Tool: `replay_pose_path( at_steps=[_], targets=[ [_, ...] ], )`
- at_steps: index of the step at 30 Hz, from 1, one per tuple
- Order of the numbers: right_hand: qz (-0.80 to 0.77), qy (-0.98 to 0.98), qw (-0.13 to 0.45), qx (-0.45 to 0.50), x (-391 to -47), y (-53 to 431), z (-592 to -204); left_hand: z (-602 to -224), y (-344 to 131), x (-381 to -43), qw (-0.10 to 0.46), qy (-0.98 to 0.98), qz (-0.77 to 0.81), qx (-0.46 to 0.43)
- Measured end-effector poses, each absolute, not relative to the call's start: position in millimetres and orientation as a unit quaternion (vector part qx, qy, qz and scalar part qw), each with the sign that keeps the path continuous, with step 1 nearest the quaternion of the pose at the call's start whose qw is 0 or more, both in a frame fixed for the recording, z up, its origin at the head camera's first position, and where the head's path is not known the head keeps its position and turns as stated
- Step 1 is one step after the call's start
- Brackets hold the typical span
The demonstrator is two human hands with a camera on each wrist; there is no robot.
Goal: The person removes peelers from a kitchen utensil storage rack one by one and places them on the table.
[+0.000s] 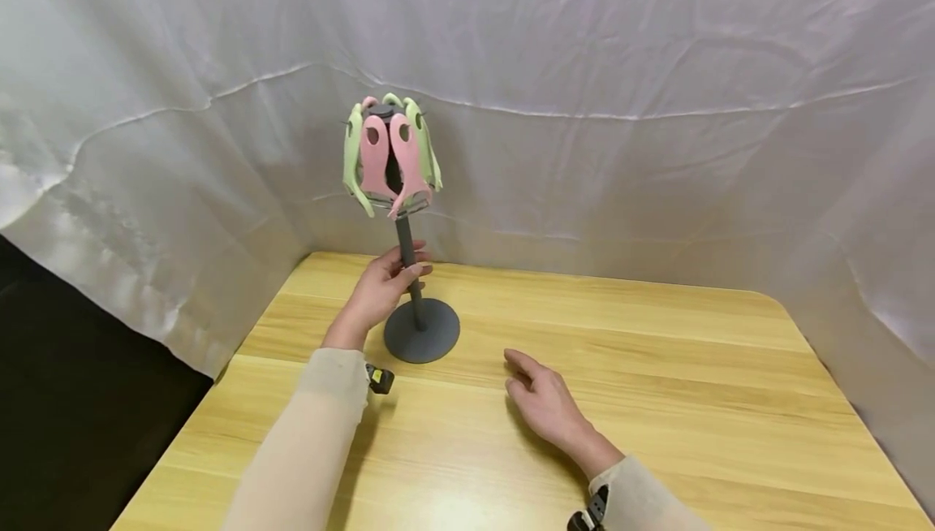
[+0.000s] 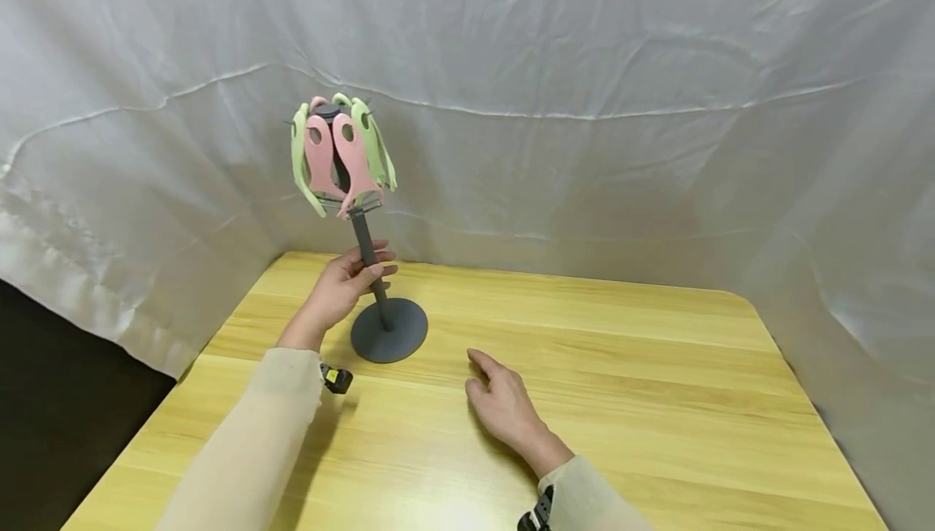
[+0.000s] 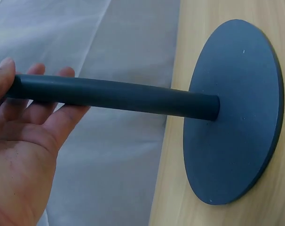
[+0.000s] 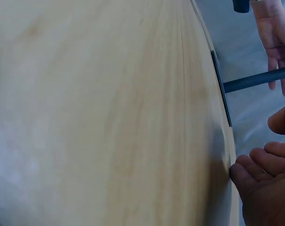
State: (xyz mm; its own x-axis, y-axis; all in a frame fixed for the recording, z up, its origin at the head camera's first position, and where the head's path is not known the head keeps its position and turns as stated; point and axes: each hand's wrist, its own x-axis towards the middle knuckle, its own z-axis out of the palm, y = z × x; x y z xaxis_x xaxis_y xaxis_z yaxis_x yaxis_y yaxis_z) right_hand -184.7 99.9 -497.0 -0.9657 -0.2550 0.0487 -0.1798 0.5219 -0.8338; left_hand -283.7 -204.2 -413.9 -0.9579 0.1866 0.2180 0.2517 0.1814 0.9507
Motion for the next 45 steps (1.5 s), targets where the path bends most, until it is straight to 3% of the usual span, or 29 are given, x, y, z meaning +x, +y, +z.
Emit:
replay_pose_path(
  at_steps=[25, 39, 45],
  targets=[
    [-0.490, 0.864, 0.007, -0.116, -194.2, 107.8, -497.3, -420.1, -135.1, -273.4, 0.000, -0.729, -0.652, -0.209],
    [-0.480, 0.866, 0.028, -0.138, -209.1, 102.7, -497.3, -421.3, -120.2, -268.4, 0.010, -0.733, -0.646, -0.210],
    [-0.473, 0.871, 0.021, -0.130, -209.0, 107.5, -497.7, -422.1, -108.1, -268.0, -0.009, -0.726, -0.652, -0.217]
  ],
)
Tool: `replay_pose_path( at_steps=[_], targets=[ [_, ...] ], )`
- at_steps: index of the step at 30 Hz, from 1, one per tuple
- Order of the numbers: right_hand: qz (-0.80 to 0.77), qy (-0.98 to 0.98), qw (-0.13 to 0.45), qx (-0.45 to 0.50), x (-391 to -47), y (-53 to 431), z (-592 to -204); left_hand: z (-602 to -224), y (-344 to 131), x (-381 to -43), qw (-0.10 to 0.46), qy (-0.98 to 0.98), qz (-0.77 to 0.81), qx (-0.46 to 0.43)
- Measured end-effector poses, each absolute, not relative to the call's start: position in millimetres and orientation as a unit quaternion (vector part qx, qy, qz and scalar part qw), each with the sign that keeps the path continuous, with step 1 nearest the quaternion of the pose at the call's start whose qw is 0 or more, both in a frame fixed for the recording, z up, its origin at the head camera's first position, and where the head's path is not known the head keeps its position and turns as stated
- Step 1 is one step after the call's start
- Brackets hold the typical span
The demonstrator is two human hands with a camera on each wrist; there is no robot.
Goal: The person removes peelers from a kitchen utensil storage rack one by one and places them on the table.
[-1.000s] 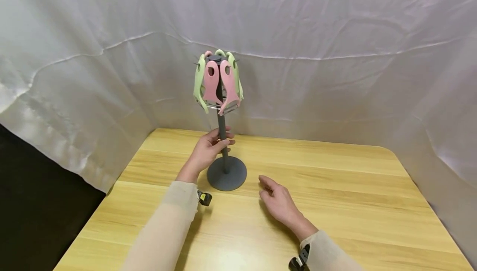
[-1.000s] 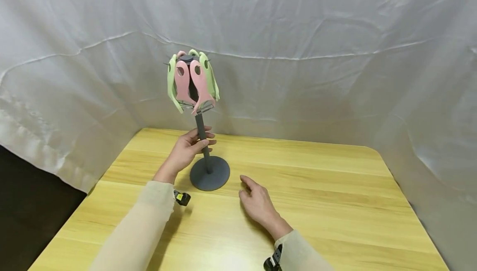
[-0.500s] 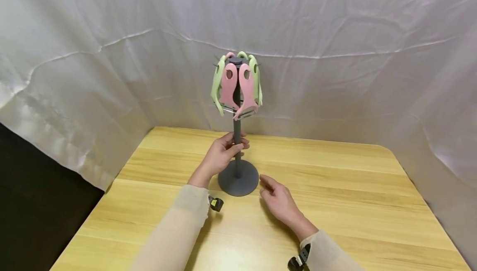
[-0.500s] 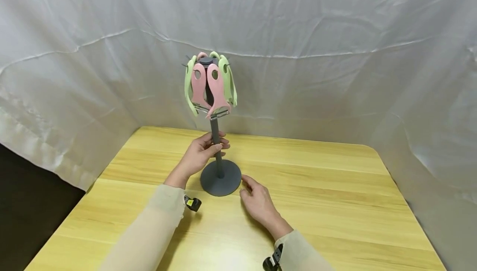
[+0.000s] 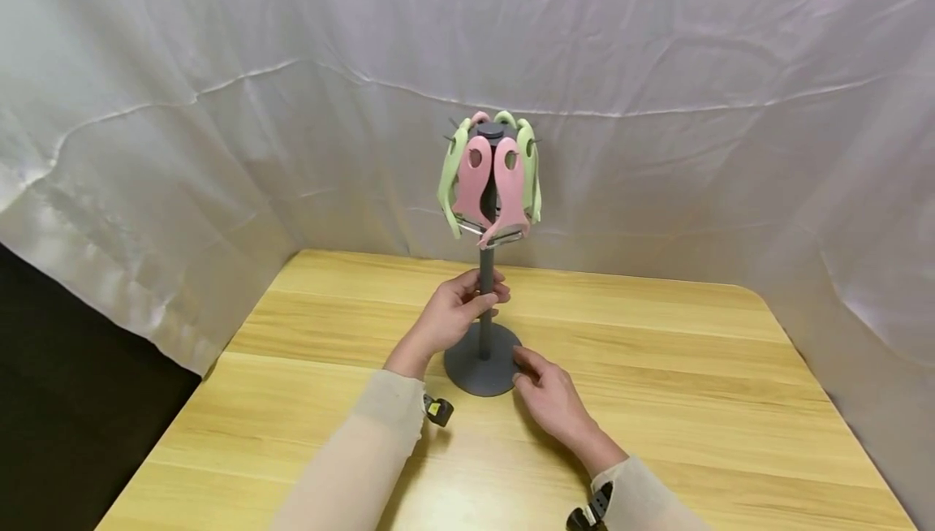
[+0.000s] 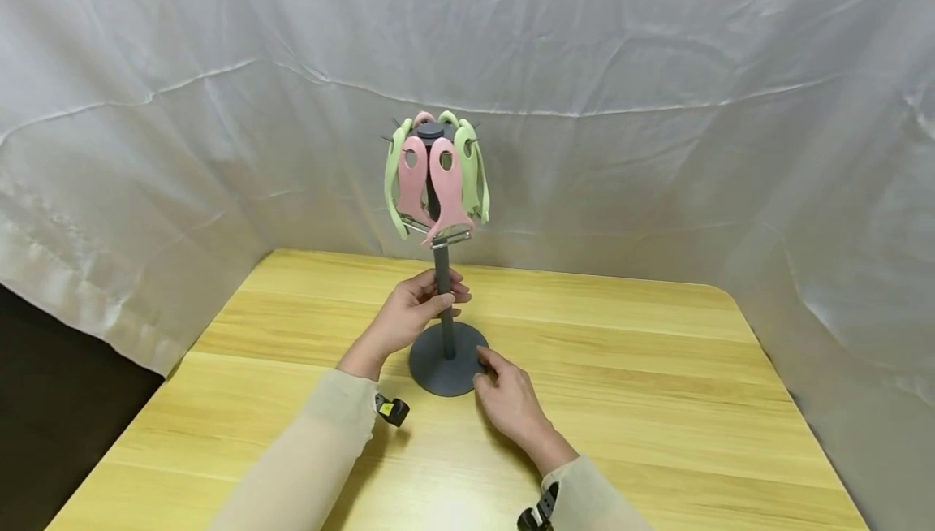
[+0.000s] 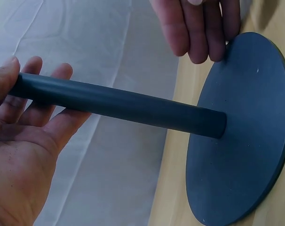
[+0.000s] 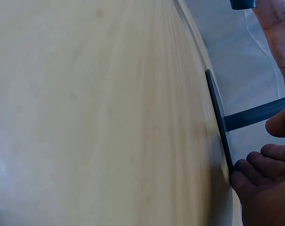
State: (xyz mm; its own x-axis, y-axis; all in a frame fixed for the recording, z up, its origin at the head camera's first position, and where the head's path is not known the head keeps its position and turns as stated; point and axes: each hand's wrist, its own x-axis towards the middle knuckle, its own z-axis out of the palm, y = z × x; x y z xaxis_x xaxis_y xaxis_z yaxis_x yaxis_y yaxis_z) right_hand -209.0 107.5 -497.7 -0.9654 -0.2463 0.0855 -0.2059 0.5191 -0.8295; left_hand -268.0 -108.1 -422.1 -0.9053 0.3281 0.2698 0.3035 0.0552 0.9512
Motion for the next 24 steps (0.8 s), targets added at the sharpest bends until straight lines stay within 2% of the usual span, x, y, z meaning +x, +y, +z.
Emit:
replay_pose_path(
  at_steps=[13, 24],
  targets=[
    [-0.464, 0.878, 0.028, -0.118, -214.0, 110.6, -498.1, -422.1, -104.2, -268.4, 0.023, 0.726, 0.653, 0.214],
    [-0.468, 0.877, 0.030, -0.101, -215.1, 121.2, -498.5, -418.8, -98.5, -271.8, 0.064, 0.723, 0.639, 0.253]
  ],
)
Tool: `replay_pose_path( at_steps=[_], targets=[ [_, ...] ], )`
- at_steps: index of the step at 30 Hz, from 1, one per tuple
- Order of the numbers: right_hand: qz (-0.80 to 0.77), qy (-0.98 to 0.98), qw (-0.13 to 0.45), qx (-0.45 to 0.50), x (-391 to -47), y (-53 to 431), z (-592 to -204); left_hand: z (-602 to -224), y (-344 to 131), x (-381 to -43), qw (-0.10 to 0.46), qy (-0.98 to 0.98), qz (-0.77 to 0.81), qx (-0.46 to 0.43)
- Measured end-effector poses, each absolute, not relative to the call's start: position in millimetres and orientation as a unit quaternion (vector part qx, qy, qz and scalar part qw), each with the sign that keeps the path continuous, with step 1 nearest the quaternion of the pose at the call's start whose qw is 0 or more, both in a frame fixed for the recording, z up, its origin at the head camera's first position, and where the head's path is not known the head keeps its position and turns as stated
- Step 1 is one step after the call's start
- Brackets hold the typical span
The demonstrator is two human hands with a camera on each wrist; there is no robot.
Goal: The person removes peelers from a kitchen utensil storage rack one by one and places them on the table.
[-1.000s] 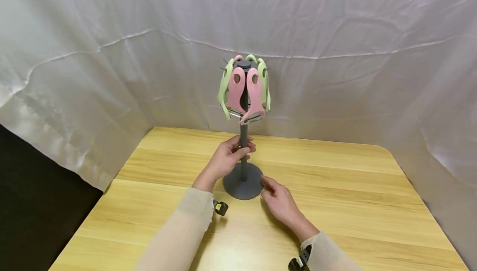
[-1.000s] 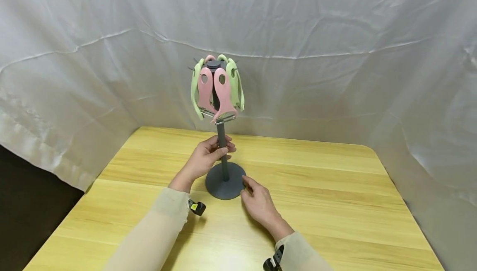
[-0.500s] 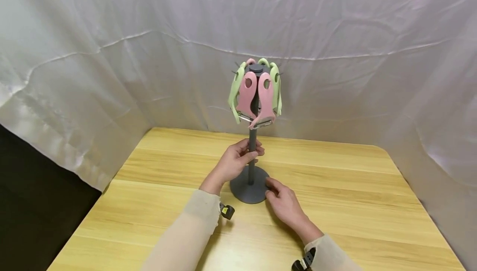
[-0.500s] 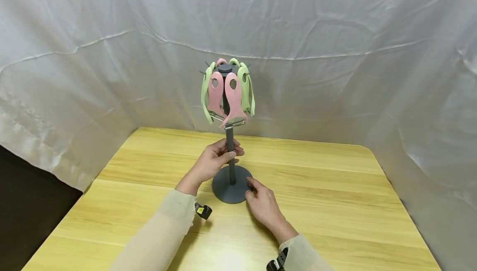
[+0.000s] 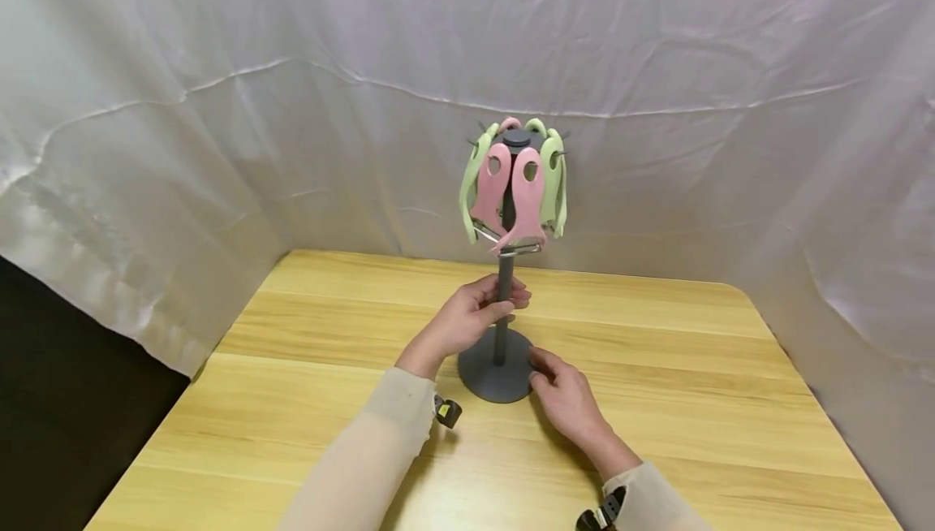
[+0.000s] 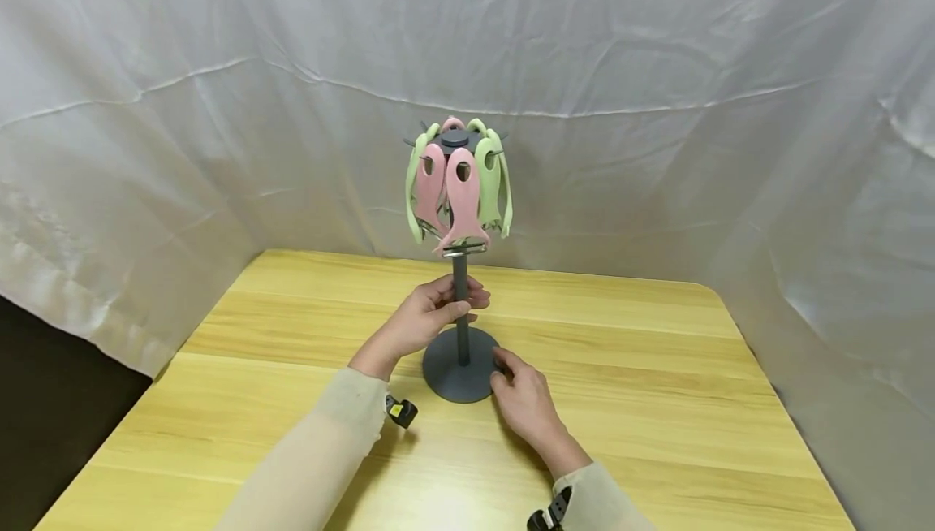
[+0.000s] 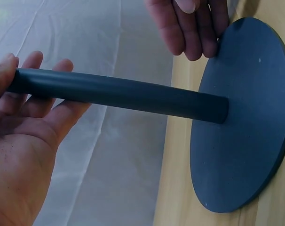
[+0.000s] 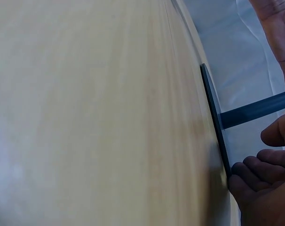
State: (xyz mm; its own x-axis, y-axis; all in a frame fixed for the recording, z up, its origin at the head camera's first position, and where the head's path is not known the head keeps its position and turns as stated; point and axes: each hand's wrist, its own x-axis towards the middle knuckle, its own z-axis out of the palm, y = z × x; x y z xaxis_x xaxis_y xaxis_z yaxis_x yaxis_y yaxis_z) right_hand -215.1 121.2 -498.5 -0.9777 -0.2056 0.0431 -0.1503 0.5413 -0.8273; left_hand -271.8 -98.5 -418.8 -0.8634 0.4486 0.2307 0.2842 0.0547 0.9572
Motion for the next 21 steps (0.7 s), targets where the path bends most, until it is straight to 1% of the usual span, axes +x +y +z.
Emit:
replay_pose_path(
  at_steps=[11, 21],
  targets=[
    [-0.475, 0.874, 0.033, -0.092, -216.7, 127.3, -498.5, -415.8, -91.7, -276.2, 0.078, 0.730, 0.622, 0.271],
    [-0.472, 0.876, 0.025, -0.096, -215.5, 131.5, -498.8, -417.2, -87.9, -278.8, 0.097, 0.717, 0.633, 0.276]
  ],
)
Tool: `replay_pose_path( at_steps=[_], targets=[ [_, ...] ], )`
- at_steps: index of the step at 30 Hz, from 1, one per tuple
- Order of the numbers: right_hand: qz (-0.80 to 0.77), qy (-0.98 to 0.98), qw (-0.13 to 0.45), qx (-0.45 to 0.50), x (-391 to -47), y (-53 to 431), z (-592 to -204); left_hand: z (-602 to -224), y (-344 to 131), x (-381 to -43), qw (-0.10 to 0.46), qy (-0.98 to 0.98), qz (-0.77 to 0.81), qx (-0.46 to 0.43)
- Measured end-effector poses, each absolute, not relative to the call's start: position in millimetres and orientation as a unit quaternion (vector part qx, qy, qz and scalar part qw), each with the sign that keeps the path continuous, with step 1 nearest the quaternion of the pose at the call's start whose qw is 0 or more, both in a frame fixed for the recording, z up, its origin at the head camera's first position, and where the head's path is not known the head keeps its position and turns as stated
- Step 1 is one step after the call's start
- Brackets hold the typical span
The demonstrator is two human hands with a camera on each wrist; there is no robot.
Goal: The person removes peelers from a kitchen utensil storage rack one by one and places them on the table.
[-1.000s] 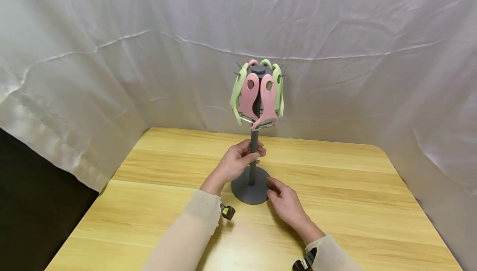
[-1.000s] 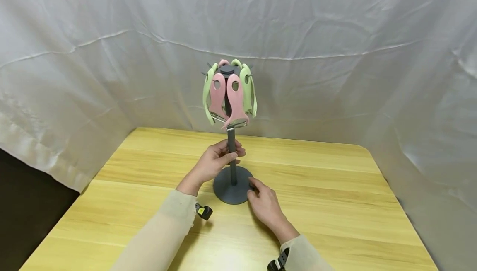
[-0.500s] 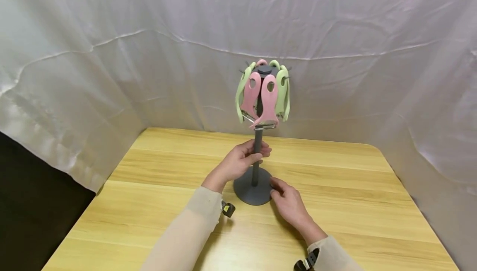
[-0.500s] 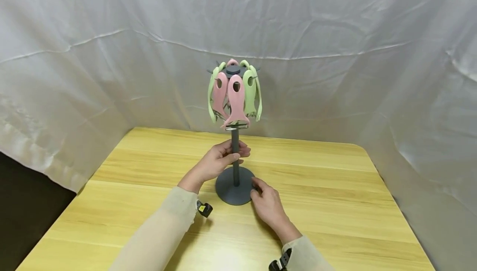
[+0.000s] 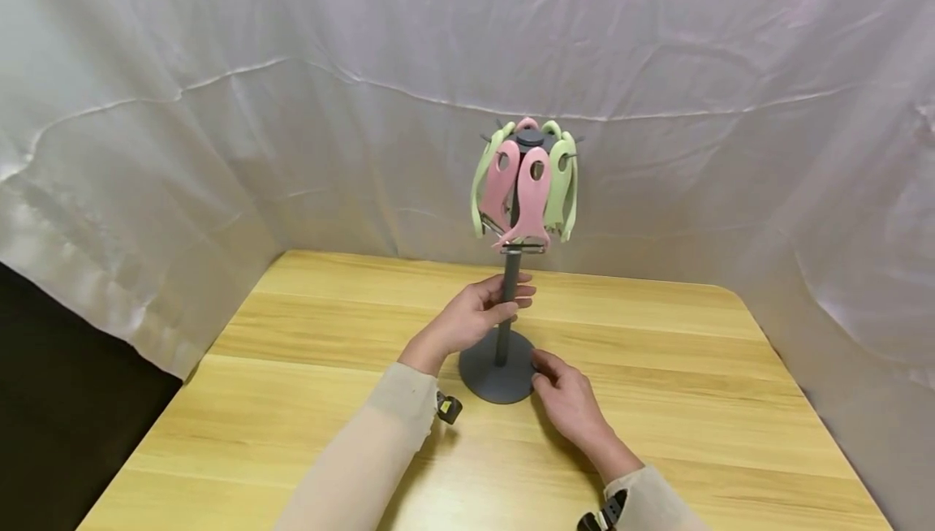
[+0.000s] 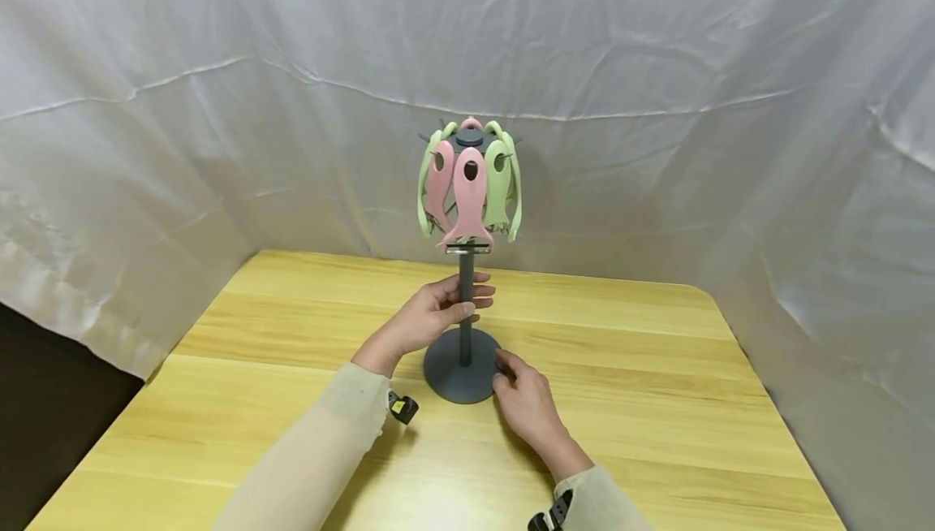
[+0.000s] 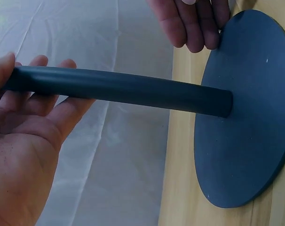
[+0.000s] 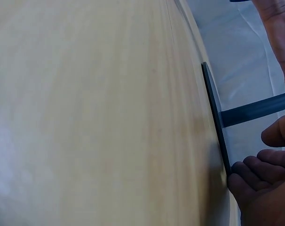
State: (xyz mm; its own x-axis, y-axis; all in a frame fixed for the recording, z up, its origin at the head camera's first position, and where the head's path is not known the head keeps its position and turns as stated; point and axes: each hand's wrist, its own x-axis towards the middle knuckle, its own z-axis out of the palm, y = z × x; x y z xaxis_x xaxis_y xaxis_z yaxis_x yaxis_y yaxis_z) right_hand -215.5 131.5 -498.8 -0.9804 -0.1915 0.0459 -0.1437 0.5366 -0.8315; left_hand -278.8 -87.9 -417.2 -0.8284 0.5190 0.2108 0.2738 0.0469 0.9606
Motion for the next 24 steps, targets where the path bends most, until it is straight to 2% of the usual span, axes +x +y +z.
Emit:
replay_pose_path(
  at_steps=[17, 24],
  targets=[
    [-0.469, 0.878, 0.028, -0.090, -214.0, 132.5, -493.9, -420.4, -84.0, -288.0, 0.143, 0.674, 0.670, 0.277],
    [-0.464, 0.881, 0.011, -0.089, -210.0, 132.4, -485.1, -420.6, -85.6, -287.8, 0.151, 0.678, 0.664, 0.276]
  ],
)
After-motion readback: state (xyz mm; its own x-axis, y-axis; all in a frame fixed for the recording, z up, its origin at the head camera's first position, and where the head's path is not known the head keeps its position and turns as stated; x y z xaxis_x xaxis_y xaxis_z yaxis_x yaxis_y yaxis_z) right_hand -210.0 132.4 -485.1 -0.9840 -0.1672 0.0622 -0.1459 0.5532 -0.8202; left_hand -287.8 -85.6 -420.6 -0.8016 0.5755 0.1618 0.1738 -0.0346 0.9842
